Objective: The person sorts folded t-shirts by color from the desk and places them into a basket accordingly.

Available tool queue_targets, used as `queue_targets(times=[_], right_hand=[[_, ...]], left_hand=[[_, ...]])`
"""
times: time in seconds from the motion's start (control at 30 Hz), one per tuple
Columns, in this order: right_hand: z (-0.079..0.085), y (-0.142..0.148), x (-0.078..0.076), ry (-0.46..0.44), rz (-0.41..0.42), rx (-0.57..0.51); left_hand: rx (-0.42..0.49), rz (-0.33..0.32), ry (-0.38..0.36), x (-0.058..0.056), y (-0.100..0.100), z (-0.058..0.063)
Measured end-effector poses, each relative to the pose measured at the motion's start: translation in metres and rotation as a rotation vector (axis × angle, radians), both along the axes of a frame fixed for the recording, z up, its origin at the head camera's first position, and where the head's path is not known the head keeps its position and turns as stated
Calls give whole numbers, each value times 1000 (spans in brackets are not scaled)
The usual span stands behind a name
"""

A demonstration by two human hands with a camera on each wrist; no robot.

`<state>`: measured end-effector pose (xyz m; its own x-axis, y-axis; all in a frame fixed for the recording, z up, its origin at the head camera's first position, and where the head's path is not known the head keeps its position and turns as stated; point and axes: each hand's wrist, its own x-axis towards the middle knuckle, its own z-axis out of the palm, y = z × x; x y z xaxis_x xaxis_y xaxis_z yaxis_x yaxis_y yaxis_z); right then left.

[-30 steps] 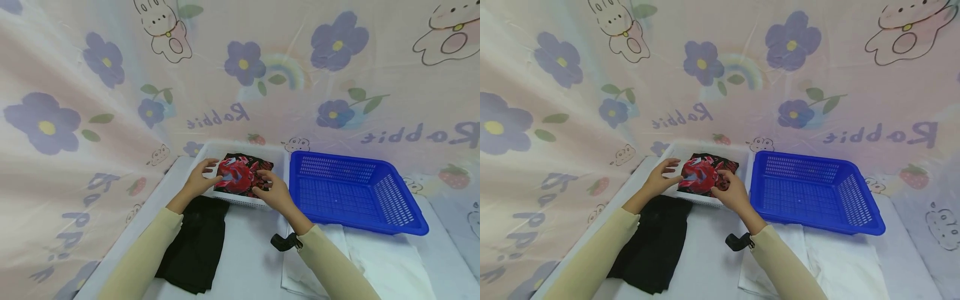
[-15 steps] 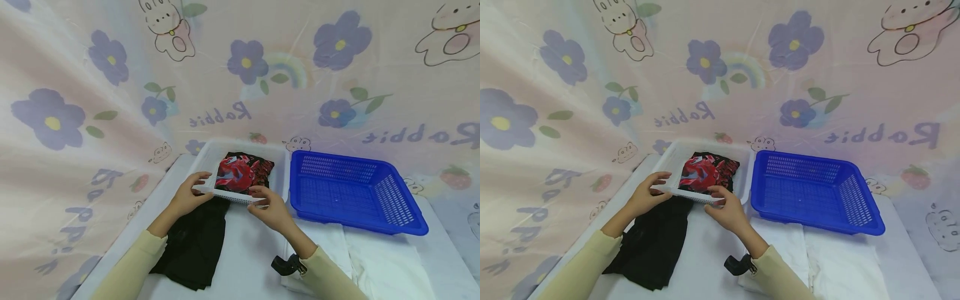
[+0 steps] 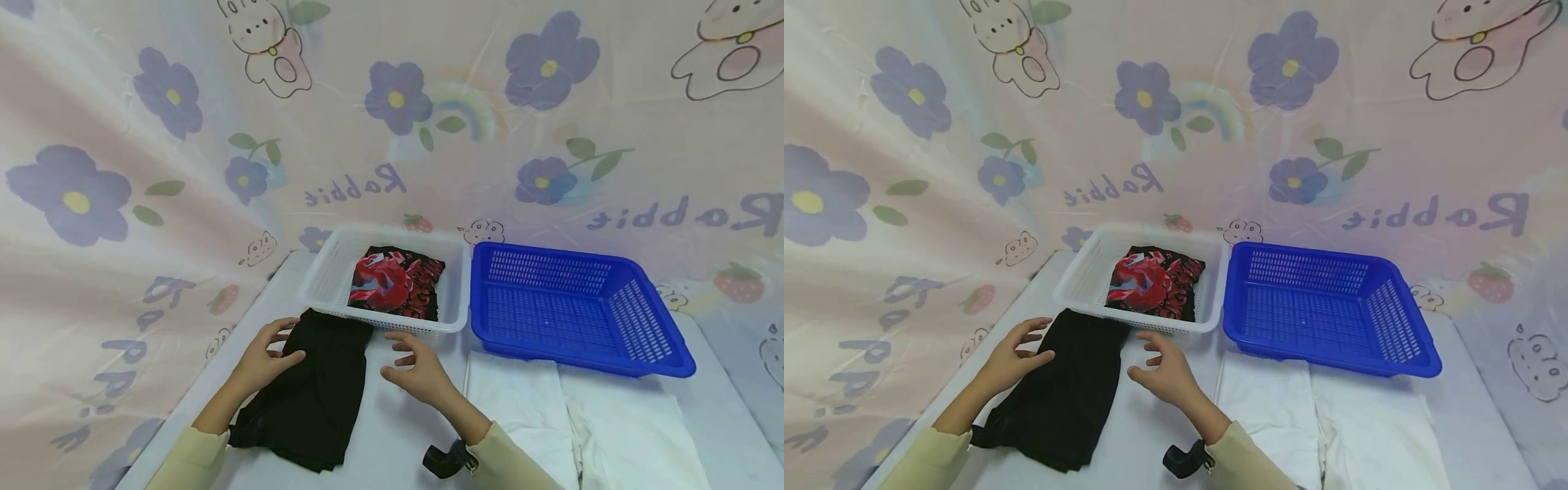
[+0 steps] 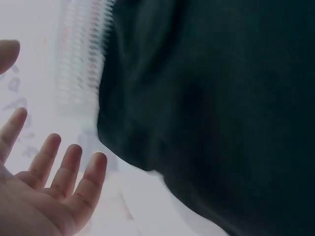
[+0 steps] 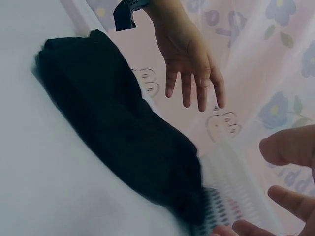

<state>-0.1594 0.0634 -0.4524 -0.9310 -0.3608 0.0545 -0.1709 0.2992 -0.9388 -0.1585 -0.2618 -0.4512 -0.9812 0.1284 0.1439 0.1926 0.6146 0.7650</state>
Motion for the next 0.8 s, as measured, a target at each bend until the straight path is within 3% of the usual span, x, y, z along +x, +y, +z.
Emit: queue_targets(times=[0.2, 0.43, 0.8], right_hand=[[-19, -15, 3, -57, 34, 8], [-33, -34, 8, -144, 46, -13], [-45, -49, 10, -299, 109, -127]], left_hand=[[-35, 34, -118, 8, -23, -19], [-40, 52, -296, 13, -36, -27], [32, 14, -382, 19, -33, -28]])
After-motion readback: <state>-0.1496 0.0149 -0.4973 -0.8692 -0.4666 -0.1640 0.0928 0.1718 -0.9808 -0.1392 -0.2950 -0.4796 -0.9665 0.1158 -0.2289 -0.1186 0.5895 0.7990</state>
